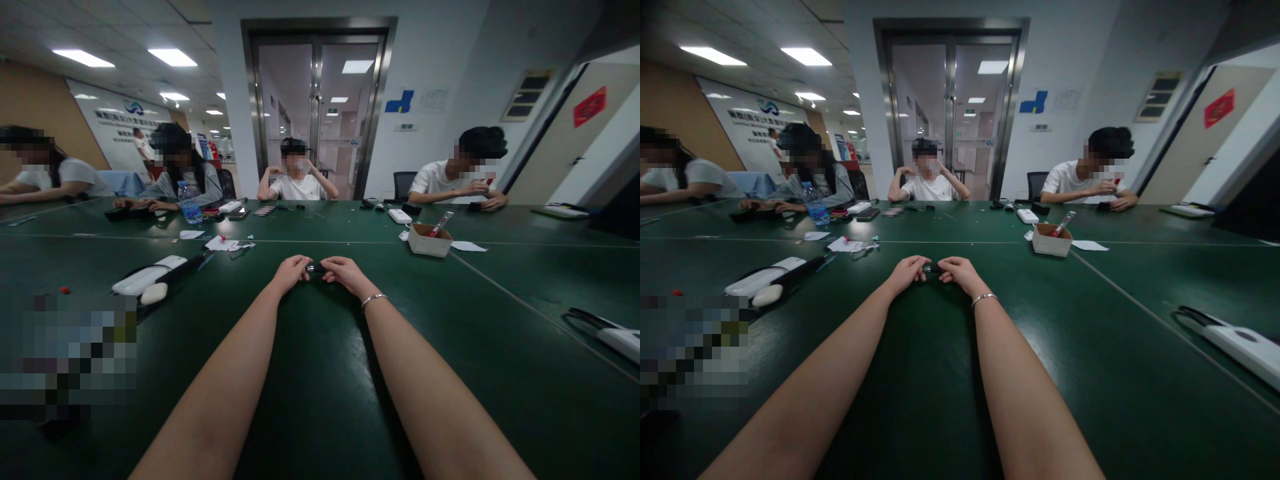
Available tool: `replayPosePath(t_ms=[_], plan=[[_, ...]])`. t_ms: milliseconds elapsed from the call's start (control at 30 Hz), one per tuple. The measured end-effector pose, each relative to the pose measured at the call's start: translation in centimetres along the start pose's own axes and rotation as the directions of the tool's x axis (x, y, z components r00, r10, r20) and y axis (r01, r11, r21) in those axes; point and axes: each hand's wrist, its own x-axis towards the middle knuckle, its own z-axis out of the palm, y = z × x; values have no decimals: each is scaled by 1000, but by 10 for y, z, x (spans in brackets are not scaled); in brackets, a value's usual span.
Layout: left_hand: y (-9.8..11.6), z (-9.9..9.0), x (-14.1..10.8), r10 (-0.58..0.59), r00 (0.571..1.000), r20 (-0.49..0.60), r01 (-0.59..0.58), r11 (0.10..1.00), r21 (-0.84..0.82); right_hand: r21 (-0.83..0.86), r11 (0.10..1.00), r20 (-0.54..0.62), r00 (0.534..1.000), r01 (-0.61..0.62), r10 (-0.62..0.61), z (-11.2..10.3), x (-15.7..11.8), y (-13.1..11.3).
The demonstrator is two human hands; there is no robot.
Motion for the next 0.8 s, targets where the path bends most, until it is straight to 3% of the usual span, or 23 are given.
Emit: replayPosePath(t_ms=[800], plan=[[-1,-1,-1,48,998,35,-50,998,37,33,999,-7,1000,-7,8,0,-2,-1]])
